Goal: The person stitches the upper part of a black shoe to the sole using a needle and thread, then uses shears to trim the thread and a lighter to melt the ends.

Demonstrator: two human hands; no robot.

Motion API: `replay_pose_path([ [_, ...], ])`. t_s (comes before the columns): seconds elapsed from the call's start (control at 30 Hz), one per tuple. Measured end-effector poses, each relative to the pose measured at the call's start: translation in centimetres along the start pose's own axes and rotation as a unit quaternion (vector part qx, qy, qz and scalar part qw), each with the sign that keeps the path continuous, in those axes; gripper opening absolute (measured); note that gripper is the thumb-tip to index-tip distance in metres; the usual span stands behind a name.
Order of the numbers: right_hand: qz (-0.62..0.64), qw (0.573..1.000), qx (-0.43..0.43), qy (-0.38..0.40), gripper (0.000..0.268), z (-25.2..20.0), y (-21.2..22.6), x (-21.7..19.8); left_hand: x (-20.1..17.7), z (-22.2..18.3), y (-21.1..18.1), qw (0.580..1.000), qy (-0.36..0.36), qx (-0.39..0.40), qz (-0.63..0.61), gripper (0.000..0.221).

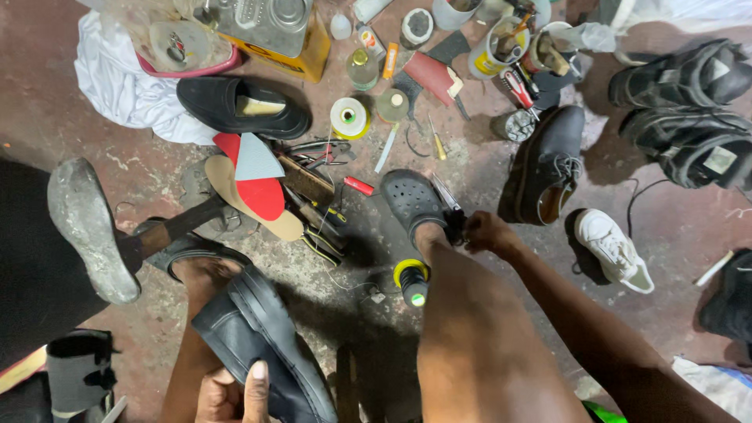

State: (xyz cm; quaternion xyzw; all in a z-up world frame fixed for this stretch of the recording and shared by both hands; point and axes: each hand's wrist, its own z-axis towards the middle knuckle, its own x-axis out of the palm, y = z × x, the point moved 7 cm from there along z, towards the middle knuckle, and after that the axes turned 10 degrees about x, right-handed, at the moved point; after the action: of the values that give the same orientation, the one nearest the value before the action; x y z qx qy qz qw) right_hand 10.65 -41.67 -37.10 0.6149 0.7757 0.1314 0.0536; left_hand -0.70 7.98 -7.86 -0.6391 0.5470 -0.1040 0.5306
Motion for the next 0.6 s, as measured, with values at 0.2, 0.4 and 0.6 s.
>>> replay_pose_path([
  [0.2, -0.222, 0.945, -0.229, -0.078, 0.021, -2.2, 10.8, 6.0, -0.1, 1.3, -0.2, 0.975, 0.047, -0.065, -0.206, 0.021],
  [0.4, -0.461, 0.806, -0.365, -0.066, 0.033, 2.4, 16.9, 17.3, 9.6, 1.6, -3.5, 0.85, -0.053, -0.297, -0.432, 0.02],
  [0.6, -0.579, 0.702, -0.409, -0.073, 0.063, 8.8, 15.9, 21.8, 16.0, 8.9, -4.1, 0.937, -0.091, -0.112, -0.318, 0.023],
])
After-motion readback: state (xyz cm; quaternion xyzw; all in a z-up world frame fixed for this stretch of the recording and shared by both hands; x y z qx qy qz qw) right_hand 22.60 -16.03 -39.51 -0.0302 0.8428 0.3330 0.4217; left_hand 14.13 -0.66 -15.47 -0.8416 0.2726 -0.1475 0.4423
